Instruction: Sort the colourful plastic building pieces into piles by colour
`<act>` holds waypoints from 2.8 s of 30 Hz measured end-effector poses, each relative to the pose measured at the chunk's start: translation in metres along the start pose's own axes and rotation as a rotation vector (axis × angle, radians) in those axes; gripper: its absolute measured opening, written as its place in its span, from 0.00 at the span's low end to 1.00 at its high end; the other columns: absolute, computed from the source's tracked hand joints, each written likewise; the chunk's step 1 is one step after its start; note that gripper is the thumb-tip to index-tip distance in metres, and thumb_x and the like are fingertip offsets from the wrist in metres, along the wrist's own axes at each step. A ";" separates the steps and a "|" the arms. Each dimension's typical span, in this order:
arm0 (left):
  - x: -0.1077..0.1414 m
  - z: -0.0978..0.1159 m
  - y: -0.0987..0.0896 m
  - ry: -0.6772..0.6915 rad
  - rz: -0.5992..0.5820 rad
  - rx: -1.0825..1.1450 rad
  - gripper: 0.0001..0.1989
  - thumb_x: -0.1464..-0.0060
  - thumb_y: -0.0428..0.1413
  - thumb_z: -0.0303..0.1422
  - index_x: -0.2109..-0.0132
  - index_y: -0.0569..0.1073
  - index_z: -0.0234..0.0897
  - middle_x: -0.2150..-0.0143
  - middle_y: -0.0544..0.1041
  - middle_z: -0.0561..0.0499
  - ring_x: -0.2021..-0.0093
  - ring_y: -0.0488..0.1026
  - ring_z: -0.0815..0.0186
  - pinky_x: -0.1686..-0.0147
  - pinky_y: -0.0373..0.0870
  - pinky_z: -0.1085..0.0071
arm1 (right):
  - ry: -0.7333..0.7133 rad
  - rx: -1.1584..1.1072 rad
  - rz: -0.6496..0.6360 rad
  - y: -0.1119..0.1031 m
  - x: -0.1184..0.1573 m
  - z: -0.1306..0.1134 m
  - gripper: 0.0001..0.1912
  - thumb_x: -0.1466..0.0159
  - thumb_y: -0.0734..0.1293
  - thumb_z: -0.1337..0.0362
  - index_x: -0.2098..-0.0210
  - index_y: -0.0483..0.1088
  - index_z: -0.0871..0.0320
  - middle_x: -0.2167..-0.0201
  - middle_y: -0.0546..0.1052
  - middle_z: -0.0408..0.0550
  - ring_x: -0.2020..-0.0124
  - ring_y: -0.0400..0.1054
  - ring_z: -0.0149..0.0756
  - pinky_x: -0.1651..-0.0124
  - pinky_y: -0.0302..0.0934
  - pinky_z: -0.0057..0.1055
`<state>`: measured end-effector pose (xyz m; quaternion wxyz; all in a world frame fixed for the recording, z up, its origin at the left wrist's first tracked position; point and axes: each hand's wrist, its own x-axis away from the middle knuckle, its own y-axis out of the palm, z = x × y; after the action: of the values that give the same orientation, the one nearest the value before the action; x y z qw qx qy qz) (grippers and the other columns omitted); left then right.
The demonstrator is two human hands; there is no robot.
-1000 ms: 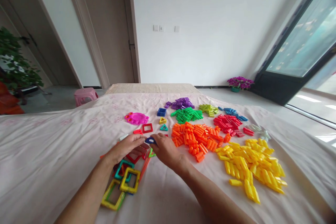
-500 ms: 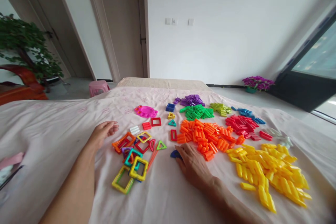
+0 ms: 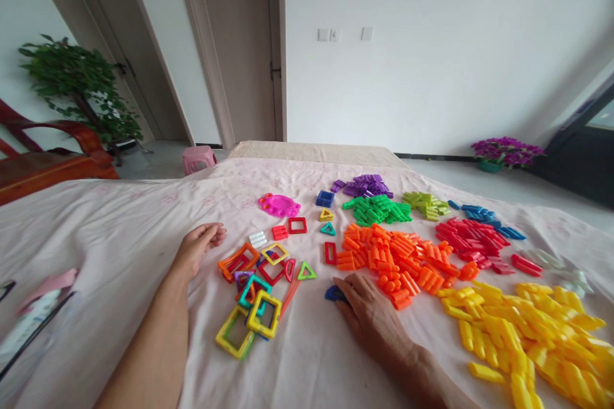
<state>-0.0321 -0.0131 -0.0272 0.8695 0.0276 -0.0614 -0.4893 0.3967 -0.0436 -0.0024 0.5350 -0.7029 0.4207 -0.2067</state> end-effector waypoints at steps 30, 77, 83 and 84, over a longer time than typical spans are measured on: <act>-0.007 -0.018 0.005 0.212 0.091 -0.128 0.20 0.55 0.59 0.44 0.59 0.73 0.33 0.66 0.78 0.47 0.66 0.75 0.65 0.63 0.72 0.68 | -0.155 0.059 0.127 -0.011 0.000 -0.031 0.13 0.34 0.60 0.68 0.54 0.73 0.54 0.57 0.73 0.52 0.57 0.65 0.40 0.55 0.59 0.37; -0.022 -0.017 0.014 0.159 -0.018 -0.429 0.16 0.52 0.55 0.41 0.59 0.76 0.37 0.64 0.80 0.46 0.65 0.78 0.62 0.71 0.69 0.73 | -0.105 0.137 0.042 0.022 -0.162 -0.055 0.19 0.37 0.62 0.71 0.48 0.69 0.55 0.54 0.76 0.50 0.49 0.64 0.40 0.51 0.57 0.33; -0.019 -0.013 0.013 0.160 -0.047 -0.421 0.18 0.53 0.55 0.42 0.59 0.75 0.35 0.64 0.80 0.44 0.64 0.78 0.60 0.71 0.70 0.72 | -0.171 0.340 -0.077 0.034 -0.185 -0.070 0.13 0.38 0.64 0.68 0.53 0.70 0.61 0.55 0.75 0.56 0.50 0.64 0.45 0.49 0.58 0.39; -0.019 -0.013 0.012 0.159 -0.048 -0.419 0.18 0.54 0.55 0.43 0.59 0.75 0.35 0.65 0.80 0.44 0.64 0.78 0.60 0.72 0.70 0.72 | -0.190 0.356 -0.072 0.035 -0.184 -0.070 0.12 0.38 0.63 0.68 0.55 0.70 0.62 0.56 0.75 0.57 0.51 0.65 0.46 0.50 0.58 0.39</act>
<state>-0.0295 0.0092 -0.0402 0.8465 -0.1136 0.1110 -0.5081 0.2286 0.0627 0.0187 0.6805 -0.6280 0.2997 -0.2295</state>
